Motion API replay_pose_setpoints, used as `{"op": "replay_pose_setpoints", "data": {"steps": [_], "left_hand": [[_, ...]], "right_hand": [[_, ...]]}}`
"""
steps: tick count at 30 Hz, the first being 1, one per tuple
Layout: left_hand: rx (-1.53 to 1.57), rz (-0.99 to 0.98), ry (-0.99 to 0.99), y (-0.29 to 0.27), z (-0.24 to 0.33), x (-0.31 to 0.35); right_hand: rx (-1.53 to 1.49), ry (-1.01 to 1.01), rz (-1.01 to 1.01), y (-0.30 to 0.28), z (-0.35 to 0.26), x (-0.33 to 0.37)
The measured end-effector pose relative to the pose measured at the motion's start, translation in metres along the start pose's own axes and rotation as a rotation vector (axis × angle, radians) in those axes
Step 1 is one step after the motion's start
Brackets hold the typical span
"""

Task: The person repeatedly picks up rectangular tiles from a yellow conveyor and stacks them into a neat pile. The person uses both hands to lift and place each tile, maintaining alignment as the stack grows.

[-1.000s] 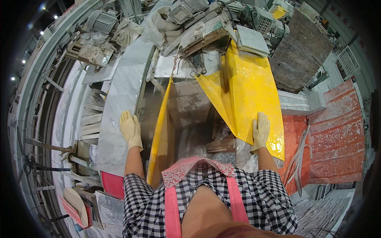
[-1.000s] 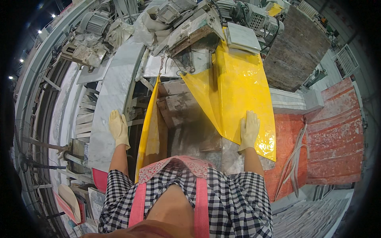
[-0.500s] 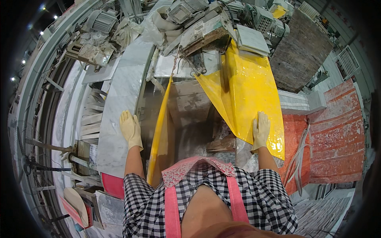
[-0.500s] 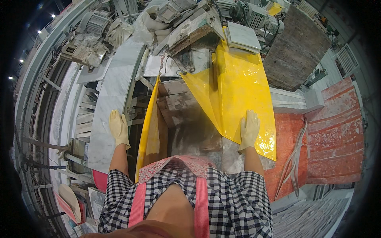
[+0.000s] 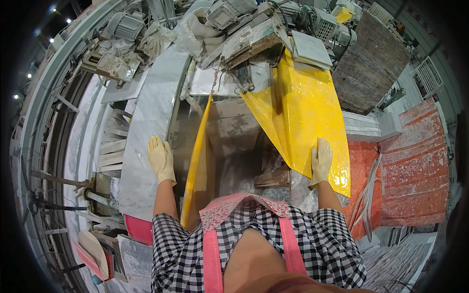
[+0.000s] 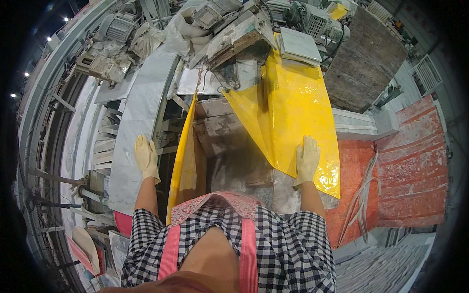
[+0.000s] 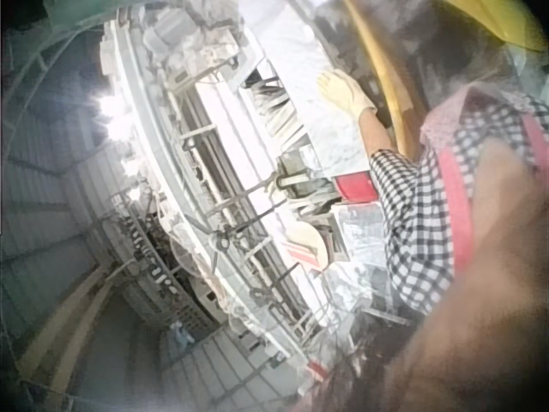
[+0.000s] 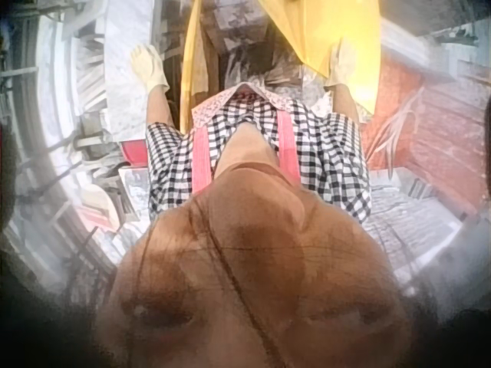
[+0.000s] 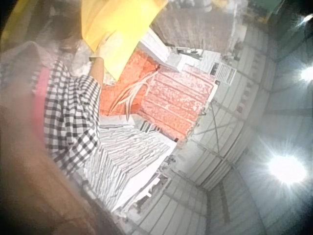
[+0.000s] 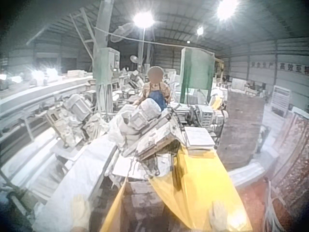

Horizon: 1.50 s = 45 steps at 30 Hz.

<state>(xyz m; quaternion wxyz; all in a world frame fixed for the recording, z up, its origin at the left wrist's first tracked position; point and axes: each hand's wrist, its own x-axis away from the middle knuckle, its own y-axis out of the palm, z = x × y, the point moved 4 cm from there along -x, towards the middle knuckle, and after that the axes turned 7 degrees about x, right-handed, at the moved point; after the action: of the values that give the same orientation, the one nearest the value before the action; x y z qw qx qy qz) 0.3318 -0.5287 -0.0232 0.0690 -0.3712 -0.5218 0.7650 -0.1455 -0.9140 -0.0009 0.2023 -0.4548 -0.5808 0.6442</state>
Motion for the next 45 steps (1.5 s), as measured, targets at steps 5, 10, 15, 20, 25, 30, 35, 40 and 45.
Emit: {"op": "replay_pose_setpoints", "data": {"steps": [5, 10, 15, 20, 25, 30, 35, 40, 45], "left_hand": [[0.014, 0.005, 0.007, -0.0002, -0.0002, 0.0001], [0.013, -0.019, 0.0, -0.0004, -0.0005, -0.0014], [0.003, -0.003, 0.003, -0.0019, 0.001, -0.0006], [-0.008, 0.022, 0.018, -0.0016, 0.0009, -0.0004], [-0.002, 0.0, 0.017, -0.0002, -0.0005, -0.0006], [-0.007, -0.007, 0.008, -0.0006, -0.0003, -0.001], [-0.003, -0.016, -0.004, -0.0004, -0.0003, -0.0012], [-0.008, -0.044, -0.024, 0.0007, -0.0015, -0.0006], [0.005, -0.046, -0.016, 0.001, -0.0018, -0.0011]], "right_hand": [[-0.009, -0.009, 0.02, 0.0007, -0.0004, 0.0005], [-0.015, -0.011, 0.02, 0.0012, 0.0004, 0.0005], [-0.023, -0.006, 0.011, 0.0013, 0.0005, 0.0003], [-0.015, -0.004, 0.022, 0.0032, 0.0013, 0.0007], [-0.017, -0.011, 0.04, 0.0031, 0.0006, 0.0009], [-0.024, -0.014, 0.049, 0.0009, -0.0003, 0.0008], [-0.036, 0.004, 0.031, 0.0025, 0.0013, 0.0012], [-0.048, -0.002, 0.019, 0.0027, 0.0013, 0.001], [-0.042, 0.0, -0.004, 0.0021, 0.0017, 0.0009]]}}
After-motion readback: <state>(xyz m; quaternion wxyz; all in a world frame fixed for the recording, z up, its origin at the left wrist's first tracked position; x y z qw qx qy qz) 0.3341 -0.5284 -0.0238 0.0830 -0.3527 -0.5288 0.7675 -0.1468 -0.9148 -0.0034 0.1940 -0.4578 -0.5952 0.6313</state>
